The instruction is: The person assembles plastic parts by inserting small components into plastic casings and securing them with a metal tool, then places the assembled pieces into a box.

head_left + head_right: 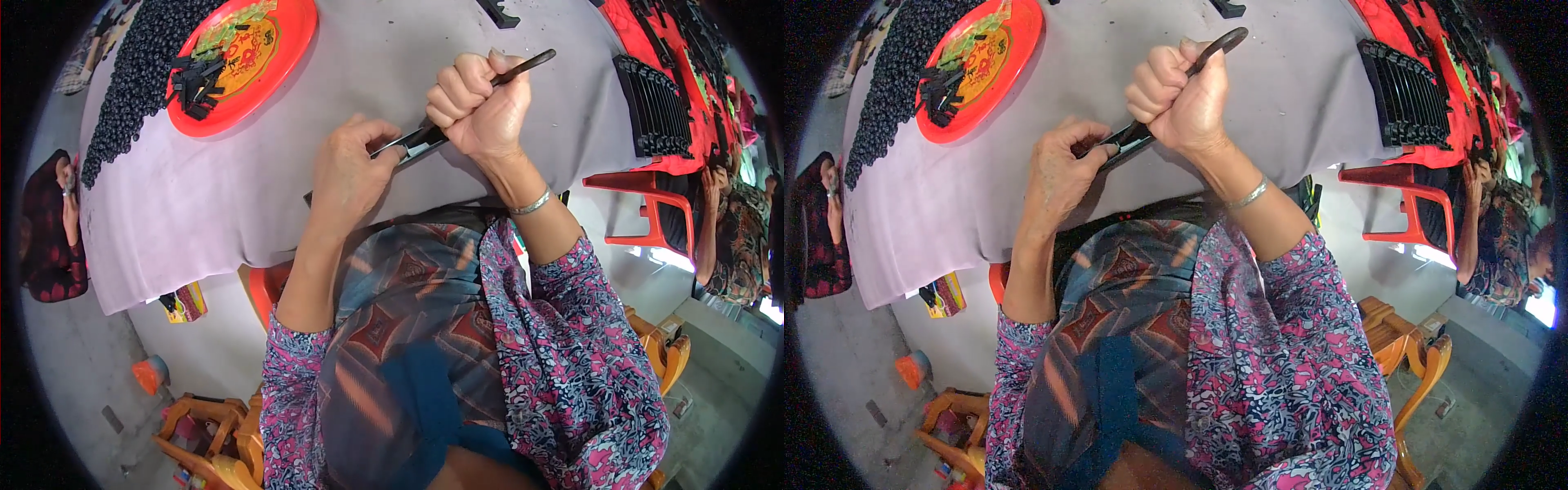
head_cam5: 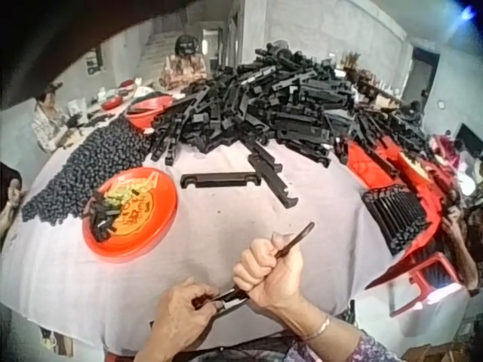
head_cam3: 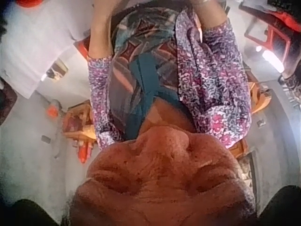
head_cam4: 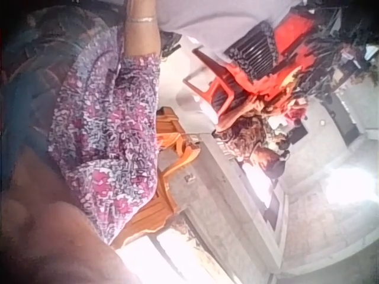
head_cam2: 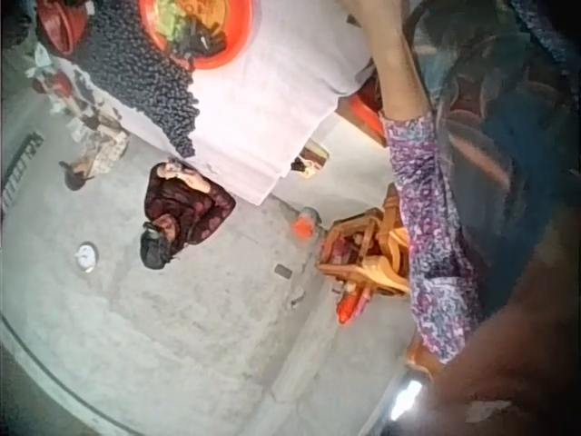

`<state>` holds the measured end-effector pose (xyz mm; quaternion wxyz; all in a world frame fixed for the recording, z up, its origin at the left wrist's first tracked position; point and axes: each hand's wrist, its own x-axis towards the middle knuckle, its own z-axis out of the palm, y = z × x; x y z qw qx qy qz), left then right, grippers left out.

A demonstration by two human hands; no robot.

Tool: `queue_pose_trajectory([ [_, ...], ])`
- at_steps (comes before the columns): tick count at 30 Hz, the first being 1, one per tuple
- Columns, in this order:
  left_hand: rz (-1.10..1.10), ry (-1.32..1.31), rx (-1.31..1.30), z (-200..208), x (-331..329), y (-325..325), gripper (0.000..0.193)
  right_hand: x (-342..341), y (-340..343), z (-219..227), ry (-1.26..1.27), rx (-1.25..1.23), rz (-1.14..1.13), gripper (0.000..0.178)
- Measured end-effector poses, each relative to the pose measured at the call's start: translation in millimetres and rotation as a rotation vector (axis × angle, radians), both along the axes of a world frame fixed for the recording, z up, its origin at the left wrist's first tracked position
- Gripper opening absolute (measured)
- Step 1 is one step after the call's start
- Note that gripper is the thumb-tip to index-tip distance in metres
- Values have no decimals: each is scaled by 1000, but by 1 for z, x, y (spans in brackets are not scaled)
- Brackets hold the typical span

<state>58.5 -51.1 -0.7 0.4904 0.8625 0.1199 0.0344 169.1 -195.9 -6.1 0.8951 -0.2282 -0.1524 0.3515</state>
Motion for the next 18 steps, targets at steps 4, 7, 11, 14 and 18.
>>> queue_pose_trajectory([
  [4, -4, -10, 5, 3, -1, -1, 19, 1, 0, -2, -24, 3, 21, 43],
  [7, -13, -28, -9, -1, 0, 0, 19, 1, 1, -1, -41, -23, 7, 44],
  [11, -14, -16, -8, 1, 0, -1, 19, 0, 3, 0, -55, -44, 11, 45],
  [14, -15, -24, 14, -1, 0, -1, 18, 2, 4, -2, -70, -20, 17, 45],
  [18, -18, -16, -46, -5, 0, 1, 18, -6, 13, -2, 40, -103, -28, 46],
])
